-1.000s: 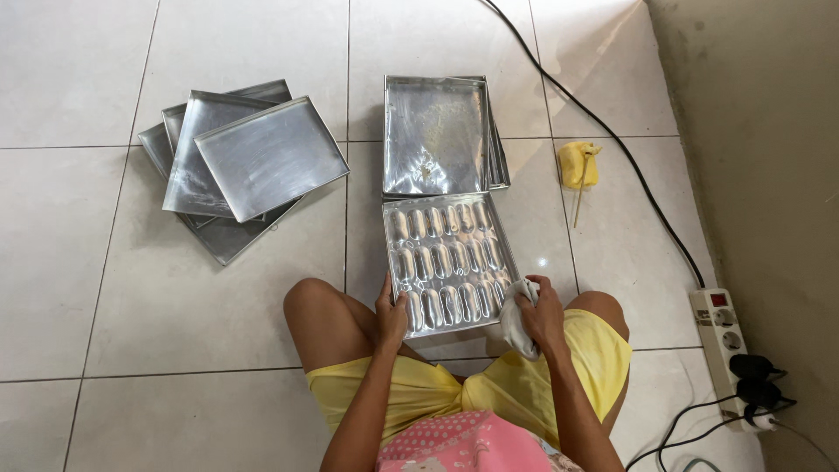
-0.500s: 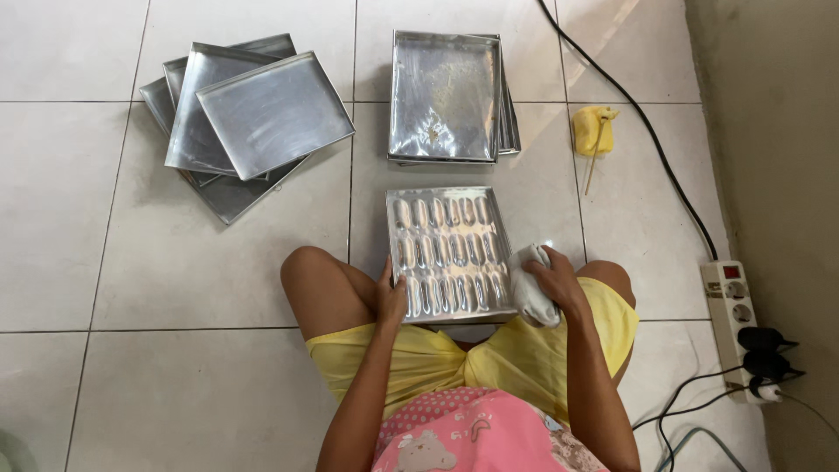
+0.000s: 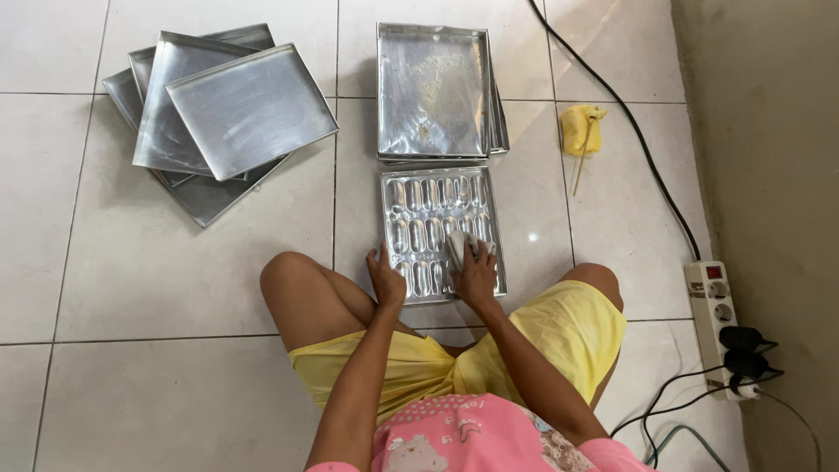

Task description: The person wipes a baking tray and a specialty cookie tray using a cloth.

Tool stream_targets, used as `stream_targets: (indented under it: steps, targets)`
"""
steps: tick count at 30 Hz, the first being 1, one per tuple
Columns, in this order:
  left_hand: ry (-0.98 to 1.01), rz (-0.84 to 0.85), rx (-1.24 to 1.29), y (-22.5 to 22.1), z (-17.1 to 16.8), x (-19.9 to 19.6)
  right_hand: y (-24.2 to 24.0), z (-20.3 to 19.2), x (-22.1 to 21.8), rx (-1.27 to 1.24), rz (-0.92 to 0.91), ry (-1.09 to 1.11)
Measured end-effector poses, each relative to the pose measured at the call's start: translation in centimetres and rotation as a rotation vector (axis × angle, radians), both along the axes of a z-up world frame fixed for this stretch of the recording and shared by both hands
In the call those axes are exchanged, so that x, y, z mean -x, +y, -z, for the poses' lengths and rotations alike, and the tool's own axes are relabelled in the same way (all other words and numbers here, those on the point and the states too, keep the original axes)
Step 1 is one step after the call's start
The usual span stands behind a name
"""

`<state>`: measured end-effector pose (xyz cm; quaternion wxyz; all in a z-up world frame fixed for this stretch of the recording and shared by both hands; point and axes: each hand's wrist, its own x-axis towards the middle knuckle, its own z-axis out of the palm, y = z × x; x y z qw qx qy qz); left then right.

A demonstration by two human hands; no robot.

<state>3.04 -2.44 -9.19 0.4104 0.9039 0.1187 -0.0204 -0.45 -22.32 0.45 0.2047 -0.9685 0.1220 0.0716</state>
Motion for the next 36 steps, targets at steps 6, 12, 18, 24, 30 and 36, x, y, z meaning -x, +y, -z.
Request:
stream_targets:
  steps: [6, 12, 18, 24, 30, 36]
  targets:
    - [0.081, 0.659, -0.547, 0.0, -11.5, -1.7, 0.5, 1.5, 3.4, 0.226, -0.097, 0.004]
    - [0.294, 0.703, -0.969, -3.3, -14.6, -0.7, -0.1, 1.0, 4.1, 0.352, -0.117, 0.227]
    - [0.703, 0.883, -0.912, -3.5, -13.4, -3.0, -3.7, 1.5, -2.0, 0.394, -0.083, 0.106]
    - [0.740, 0.884, -0.959, -4.0, -13.2, -3.2, -5.1, 3.1, -14.0, 0.372, -0.056, 0.008]
    - [0.675, 0.832, -0.966, -4.2, -13.3, -2.9, -3.9, 1.2, -3.8, 0.443, -0.123, -0.209]
    - [0.713, 0.833, -0.974, -4.4, -13.1, -3.0, -3.1, 1.0, 3.9, 0.450, -0.141, 0.123]
